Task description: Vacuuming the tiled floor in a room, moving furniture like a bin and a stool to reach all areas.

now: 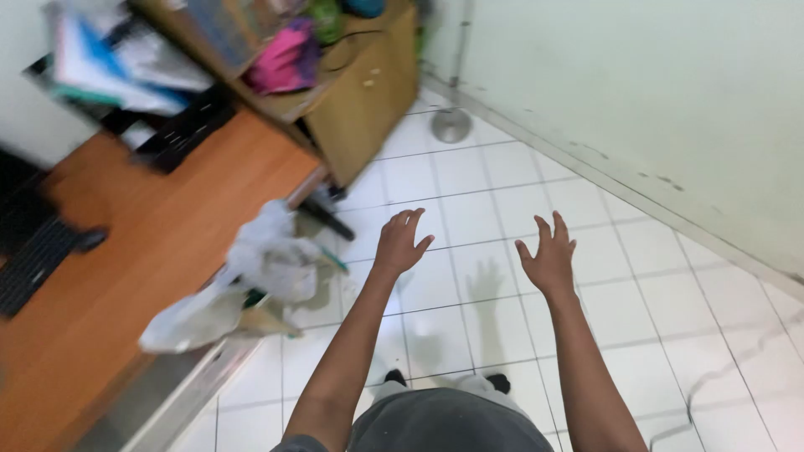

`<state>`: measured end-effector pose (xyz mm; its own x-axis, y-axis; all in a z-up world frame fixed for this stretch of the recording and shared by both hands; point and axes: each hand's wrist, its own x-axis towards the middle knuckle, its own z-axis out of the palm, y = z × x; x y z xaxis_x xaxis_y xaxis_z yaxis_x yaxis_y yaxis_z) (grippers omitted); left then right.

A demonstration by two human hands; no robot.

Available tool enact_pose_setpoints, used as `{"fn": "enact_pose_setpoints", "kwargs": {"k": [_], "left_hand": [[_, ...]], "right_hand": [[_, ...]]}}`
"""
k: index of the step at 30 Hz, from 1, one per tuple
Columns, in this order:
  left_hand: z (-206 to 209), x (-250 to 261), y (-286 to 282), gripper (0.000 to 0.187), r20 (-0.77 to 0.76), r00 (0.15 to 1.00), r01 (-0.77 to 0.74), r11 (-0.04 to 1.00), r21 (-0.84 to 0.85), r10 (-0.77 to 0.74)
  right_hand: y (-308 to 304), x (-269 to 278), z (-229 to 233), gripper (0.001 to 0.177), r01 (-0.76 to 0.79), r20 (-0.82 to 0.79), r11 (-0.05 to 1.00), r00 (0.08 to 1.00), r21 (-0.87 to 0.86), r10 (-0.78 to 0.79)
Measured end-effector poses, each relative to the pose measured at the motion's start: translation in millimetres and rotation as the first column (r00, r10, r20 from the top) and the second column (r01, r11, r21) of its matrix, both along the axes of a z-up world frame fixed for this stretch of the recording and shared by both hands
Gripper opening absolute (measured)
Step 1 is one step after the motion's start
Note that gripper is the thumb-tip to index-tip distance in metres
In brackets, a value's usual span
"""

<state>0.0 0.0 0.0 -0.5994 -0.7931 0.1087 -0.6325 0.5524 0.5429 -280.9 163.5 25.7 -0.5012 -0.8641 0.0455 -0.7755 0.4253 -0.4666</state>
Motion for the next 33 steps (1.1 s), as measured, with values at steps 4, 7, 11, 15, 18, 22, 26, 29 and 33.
{"fn": "enact_pose_setpoints", "kwargs": {"k": [4,7,11,15,18,22,26,29,33], "left_hand": [[2.1,-97.9,24.3,0.064,-0.013,0.988,0.156,0.986,0.066,-0.156],[5.1,-169.3,51.8,0.06,-0.05,0.962,0.271,0.956,0.113,-0.267],[5.9,-260.7,91.4,0.056,-0.147,0.901,0.423,0.9,0.102,-0.407],[6.4,-341.8,132.2,0.055,-0.227,0.816,0.553,0.832,0.043,-0.531],[13.7,-392.3,162.2,0.053,-0.23,0.764,0.636,0.765,0.103,-0.603],[13.6,-449.4,197.2,0.052,-0.27,0.653,0.741,0.671,0.035,-0.708],[15.2,-509.9,226.1,0.053,-0.284,0.541,0.832,0.553,0.043,-0.791],[13.1,-558.7,244.7,0.052,-0.297,0.454,0.887,0.458,0.063,-0.84],[17.5,-630.5,275.4,0.051,-0.288,0.341,0.94,0.33,0.089,-0.895]], "right_hand": [[71.3,-64.8,15.5,0.069,0.187,0.011,0.982,0.982,0.008,-0.187],[128.9,-112.4,24.9,0.069,0.314,-0.029,0.949,0.949,0.028,-0.313],[203.5,-169.9,37.4,0.068,0.484,-0.04,0.875,0.874,0.007,-0.484],[273.0,-211.5,46.0,0.069,0.6,-0.056,0.8,0.799,0.009,-0.599],[316.2,-236.1,46.5,0.068,0.67,-0.081,0.742,0.74,-0.002,-0.668],[357.2,-251.7,51.7,0.07,0.785,-0.089,0.618,0.62,0.047,-0.78],[398.0,-266.2,46.1,0.071,0.86,-0.106,0.509,0.508,0.011,-0.855],[425.8,-275.8,42.2,0.07,0.913,-0.119,0.408,0.405,-0.004,-0.907],[465.6,-288.4,36.1,0.069,0.975,-0.079,0.217,0.213,-0.047,-0.974]]}}
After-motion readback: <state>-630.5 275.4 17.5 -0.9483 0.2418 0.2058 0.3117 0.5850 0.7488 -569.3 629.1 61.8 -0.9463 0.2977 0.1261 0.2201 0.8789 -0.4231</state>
